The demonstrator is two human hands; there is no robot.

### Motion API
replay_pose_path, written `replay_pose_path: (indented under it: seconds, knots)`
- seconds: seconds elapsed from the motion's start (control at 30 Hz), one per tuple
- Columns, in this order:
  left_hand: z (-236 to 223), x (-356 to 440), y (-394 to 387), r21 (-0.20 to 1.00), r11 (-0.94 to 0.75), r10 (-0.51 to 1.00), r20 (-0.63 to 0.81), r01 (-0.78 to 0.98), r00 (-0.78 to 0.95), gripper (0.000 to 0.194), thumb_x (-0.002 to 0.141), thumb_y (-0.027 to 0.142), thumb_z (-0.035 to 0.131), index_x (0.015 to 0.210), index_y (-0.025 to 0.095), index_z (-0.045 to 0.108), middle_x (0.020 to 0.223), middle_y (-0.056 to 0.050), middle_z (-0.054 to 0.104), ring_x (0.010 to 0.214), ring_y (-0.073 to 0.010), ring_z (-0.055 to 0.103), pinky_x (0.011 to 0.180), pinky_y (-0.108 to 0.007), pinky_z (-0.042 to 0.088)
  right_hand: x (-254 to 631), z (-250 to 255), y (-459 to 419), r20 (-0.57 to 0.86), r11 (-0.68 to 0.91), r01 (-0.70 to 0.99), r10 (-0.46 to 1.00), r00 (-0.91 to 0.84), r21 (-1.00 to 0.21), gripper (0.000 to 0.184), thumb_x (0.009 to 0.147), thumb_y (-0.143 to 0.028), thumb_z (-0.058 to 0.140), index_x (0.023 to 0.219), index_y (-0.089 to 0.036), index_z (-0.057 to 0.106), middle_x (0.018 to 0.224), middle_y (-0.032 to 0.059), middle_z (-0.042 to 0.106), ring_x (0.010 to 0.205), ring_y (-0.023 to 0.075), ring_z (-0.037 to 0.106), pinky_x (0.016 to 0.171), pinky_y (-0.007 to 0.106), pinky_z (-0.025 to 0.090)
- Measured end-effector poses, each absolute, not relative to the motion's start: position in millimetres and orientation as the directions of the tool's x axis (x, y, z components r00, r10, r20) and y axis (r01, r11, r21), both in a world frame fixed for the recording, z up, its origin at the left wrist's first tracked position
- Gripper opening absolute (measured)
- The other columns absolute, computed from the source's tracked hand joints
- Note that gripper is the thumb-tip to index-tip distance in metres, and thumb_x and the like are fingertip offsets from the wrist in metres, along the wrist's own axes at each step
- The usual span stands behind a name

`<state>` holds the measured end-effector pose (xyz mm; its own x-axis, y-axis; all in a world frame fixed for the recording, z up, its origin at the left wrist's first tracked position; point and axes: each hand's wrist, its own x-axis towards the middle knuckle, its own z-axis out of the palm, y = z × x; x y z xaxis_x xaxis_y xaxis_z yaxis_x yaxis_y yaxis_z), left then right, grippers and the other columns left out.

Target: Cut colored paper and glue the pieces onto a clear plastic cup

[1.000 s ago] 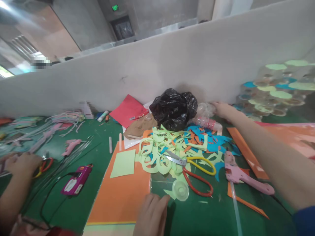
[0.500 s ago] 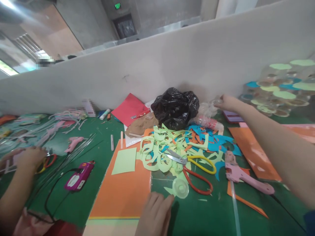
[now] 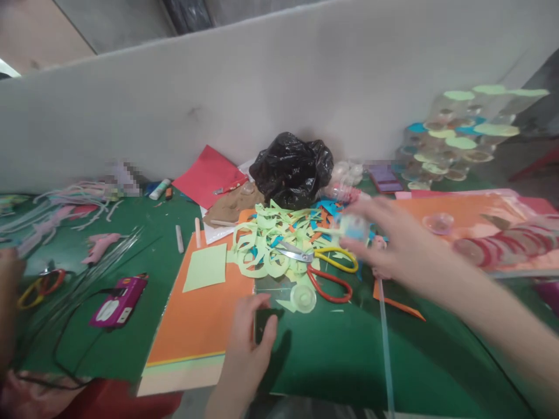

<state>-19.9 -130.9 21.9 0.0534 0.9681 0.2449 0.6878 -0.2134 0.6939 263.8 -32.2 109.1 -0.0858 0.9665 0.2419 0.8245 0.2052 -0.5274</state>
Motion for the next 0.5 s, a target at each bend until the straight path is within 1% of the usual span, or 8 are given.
replay_pose_path:
  seconds: [0.07,0.13,0.17,0.2,0.27,0.37,0.43,0.5]
  knots:
    - [25,-13,-132,0.737,-0.237,0.971,0.164,0.633,0.173,0.039,0.087,0.029,0.067,0.123,0.021,0.057,0.118,-0.011,0.066,0.111,-0.0241,0.065,0.091,-0.041,0.058,238,82,-76,0.171,0.239,0.769,0.970,-0.170,-0.593,0.045,0.081,-0.075,0.055,0.107,-0.041,0.068,0.112,0.0034,0.069,0.101,0.0330,0.066,0.084,0.053,0.057]
    - [26,-4,-136,0.757,-0.310,0.939,0.151,0.575,0.308,0.060,0.081,0.035,0.076,0.133,0.021,0.051,0.131,-0.014,0.061,0.123,-0.0281,0.060,0.099,-0.046,0.055,215,56,-108,0.085,0.203,0.709,0.976,-0.199,-0.675,0.034,0.084,-0.065,0.059,0.105,-0.040,0.068,0.107,0.0022,0.072,0.100,0.0322,0.068,0.084,0.054,0.059]
    - [26,0,-138,0.765,-0.349,0.918,0.165,0.540,0.360,0.063,0.081,0.036,0.076,0.136,0.021,0.049,0.133,-0.015,0.060,0.126,-0.0287,0.059,0.102,-0.048,0.054,205,46,-120,0.038,0.176,0.680,0.976,-0.213,-0.712,0.030,0.083,-0.062,0.062,0.100,-0.038,0.069,0.100,0.0031,0.073,0.092,0.0313,0.070,0.077,0.052,0.060]
    - [25,4,-139,0.775,-0.376,0.902,0.178,0.509,0.394,0.061,0.083,0.035,0.075,0.137,0.021,0.048,0.132,-0.016,0.061,0.126,-0.0286,0.059,0.102,-0.049,0.054,197,38,-130,0.008,0.139,0.662,0.980,-0.197,-0.737,0.027,0.083,-0.059,0.063,0.096,-0.036,0.069,0.094,0.0036,0.074,0.086,0.0303,0.070,0.073,0.050,0.061]
    - [22,8,-142,0.796,-0.376,0.891,0.169,0.475,0.422,0.055,0.088,0.031,0.069,0.137,0.022,0.047,0.130,-0.015,0.063,0.124,-0.0272,0.061,0.101,-0.048,0.055,187,27,-145,-0.020,0.079,0.622,0.988,-0.151,-0.779,0.025,0.086,-0.055,0.061,0.100,-0.036,0.069,0.094,0.0041,0.074,0.083,0.0285,0.071,0.068,0.047,0.062]
    - [19,5,-143,0.806,-0.294,0.913,0.078,0.513,0.401,0.050,0.092,0.028,0.064,0.138,0.023,0.047,0.135,-0.014,0.062,0.126,-0.0263,0.060,0.103,-0.047,0.055,188,16,-159,0.032,0.084,0.578,0.995,-0.099,-0.811,0.030,0.092,-0.050,0.054,0.117,-0.037,0.065,0.111,0.0046,0.073,0.099,0.0278,0.071,0.082,0.048,0.062]
    - [17,0,-141,0.803,-0.237,0.936,0.038,0.547,0.350,0.046,0.094,0.026,0.058,0.139,0.025,0.047,0.141,-0.013,0.059,0.132,-0.0261,0.057,0.107,-0.047,0.052,203,10,-163,0.090,0.093,0.616,0.995,-0.036,-0.782,0.030,0.095,-0.048,0.049,0.119,-0.038,0.062,0.117,0.0041,0.072,0.105,0.0281,0.070,0.088,0.050,0.060]
    - [14,-6,-137,0.812,-0.180,0.963,0.032,0.555,0.266,0.046,0.097,0.025,0.053,0.142,0.026,0.044,0.144,-0.012,0.057,0.135,-0.0248,0.055,0.110,-0.046,0.049,228,4,-160,0.161,0.079,0.722,0.986,0.045,-0.687,0.028,0.096,-0.048,0.047,0.119,-0.039,0.061,0.117,0.0041,0.071,0.109,0.0305,0.068,0.091,0.055,0.057]
